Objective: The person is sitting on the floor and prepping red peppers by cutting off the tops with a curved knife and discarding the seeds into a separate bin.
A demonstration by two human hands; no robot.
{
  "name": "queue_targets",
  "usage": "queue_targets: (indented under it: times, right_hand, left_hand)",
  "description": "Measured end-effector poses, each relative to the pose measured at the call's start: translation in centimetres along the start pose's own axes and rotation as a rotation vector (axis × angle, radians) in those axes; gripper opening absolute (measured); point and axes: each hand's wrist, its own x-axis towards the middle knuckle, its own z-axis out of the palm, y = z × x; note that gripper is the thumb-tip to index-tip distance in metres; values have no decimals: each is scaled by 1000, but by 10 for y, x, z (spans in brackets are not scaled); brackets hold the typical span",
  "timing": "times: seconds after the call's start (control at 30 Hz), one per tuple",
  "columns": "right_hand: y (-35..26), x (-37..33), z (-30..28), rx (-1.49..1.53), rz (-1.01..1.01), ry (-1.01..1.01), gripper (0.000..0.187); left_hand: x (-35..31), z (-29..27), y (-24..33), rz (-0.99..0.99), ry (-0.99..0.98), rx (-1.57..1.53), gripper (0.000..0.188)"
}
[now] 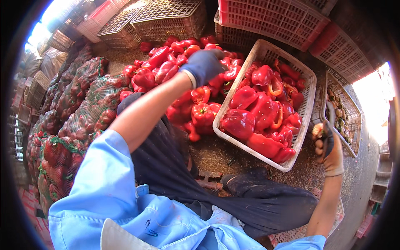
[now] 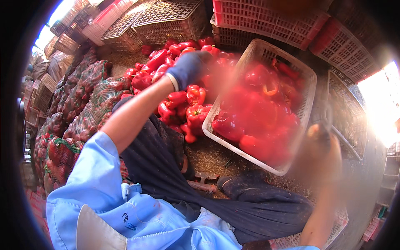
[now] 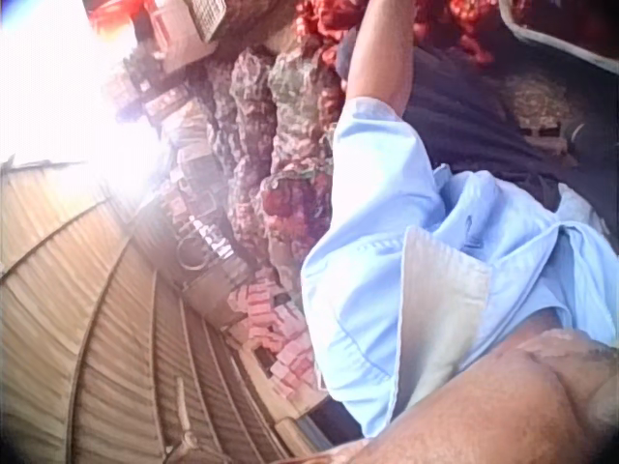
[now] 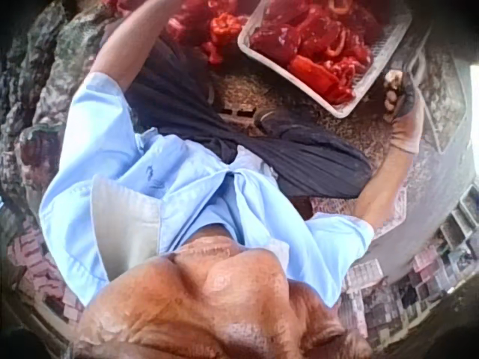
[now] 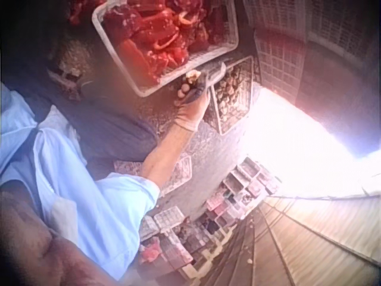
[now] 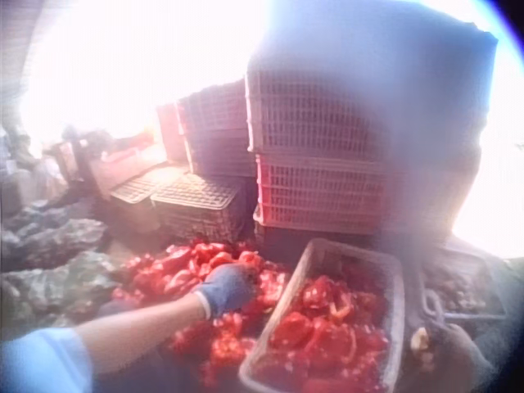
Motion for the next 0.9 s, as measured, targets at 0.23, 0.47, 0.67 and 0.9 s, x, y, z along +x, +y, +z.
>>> queue_targets:
  times: [0.23,0.47,0.67,0.9]
  right_hand:
    - [-41,72,-111,-99,-29,546,42]
    - [-10,41,-40,-209,248,378,44]
    - [-17,12,9,-198,155,286,38]
    - [-17,20,17,-80,140,262,38]
  left_hand:
    - [19,1,-71,-163,-332,123,56]
    - [47,116,-109,-16,-336,227,82]
    - [67,132,-66,-267,-325,260,58]
    - [62,142,-74,-185,-272,215,67]
